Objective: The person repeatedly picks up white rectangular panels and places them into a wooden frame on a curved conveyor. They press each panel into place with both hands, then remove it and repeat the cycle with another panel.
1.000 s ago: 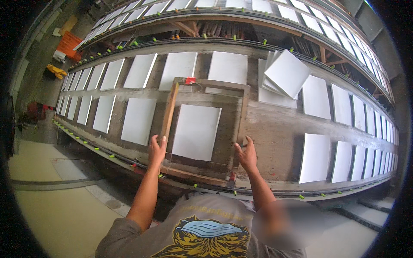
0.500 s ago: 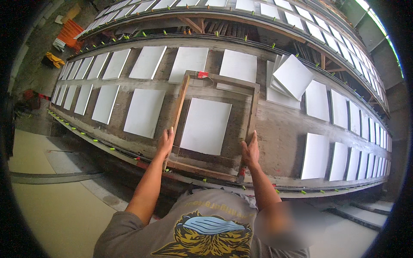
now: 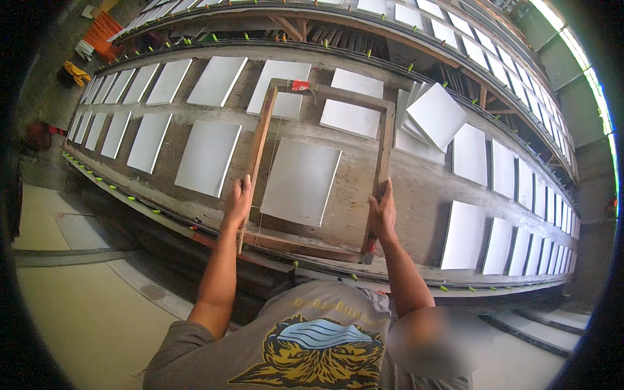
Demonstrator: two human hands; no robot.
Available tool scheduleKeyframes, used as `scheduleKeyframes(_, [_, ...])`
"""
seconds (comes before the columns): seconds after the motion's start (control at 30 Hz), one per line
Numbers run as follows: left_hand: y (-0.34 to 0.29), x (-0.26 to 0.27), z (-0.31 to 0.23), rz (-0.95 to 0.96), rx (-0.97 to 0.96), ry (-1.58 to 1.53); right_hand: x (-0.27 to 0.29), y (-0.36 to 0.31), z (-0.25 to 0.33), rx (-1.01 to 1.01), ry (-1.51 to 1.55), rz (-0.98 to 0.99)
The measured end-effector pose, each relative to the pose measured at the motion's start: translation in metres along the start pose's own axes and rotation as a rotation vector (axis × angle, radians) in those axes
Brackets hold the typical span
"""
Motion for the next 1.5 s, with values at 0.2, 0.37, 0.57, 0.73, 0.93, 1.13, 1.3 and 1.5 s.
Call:
scheduleKeyframes(0.2, [-0.028, -0.04, -0.049, -0.059, -0.013, -0.12, 0.062, 0.007, -0.015, -0.08, 0.031, 0.029])
scheduleKeyframes(0.37, [-0.05, -0.089, -0.078, -0.022, -0.076, -0.172, 0.103, -0.004, -0.075, -0.01, -0.051, -0.021])
scheduleKeyframes(0.57, [-0.078, -0.144, -0.108, 0.039, -0.03, -0.078, 0.148, -0.03, -0.119, -0.092, -0.046, -0.042])
scheduleKeyframes(0.73, [-0.095, -0.19, -0.117, 0.036, -0.083, -0.021, 0.172, -0.035, -0.17, -0.072, -0.089, -0.074])
scheduleKeyframes(0.93, [-0.105, -0.227, -0.1, 0.037, -0.049, -0.042, 0.181, -0.038, -0.2, -0.054, -0.085, -0.051])
scheduleKeyframes(1.13, [-0.107, -0.234, -0.099, 0.03, -0.073, -0.079, 0.178, -0.039, -0.207, -0.001, -0.116, -0.093])
scheduleKeyframes(1.3, [-0.098, -0.206, -0.107, 0.014, -0.012, -0.057, 0.166, -0.03, -0.189, -0.047, -0.062, -0.058])
scheduleKeyframes(1.5, [-0.077, -0.141, -0.104, 0.005, -0.034, -0.009, 0.125, -0.019, -0.148, -0.013, -0.004, -0.035])
Point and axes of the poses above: each hand's wrist, its own y-axis towards the middle knuckle, its own x-axis out of the back of the hand, z = x × y, the point moved 1 cm from there along y, towards the middle knuckle, and after that the axes turned 4 degrees about z, right-handed, at the moved point
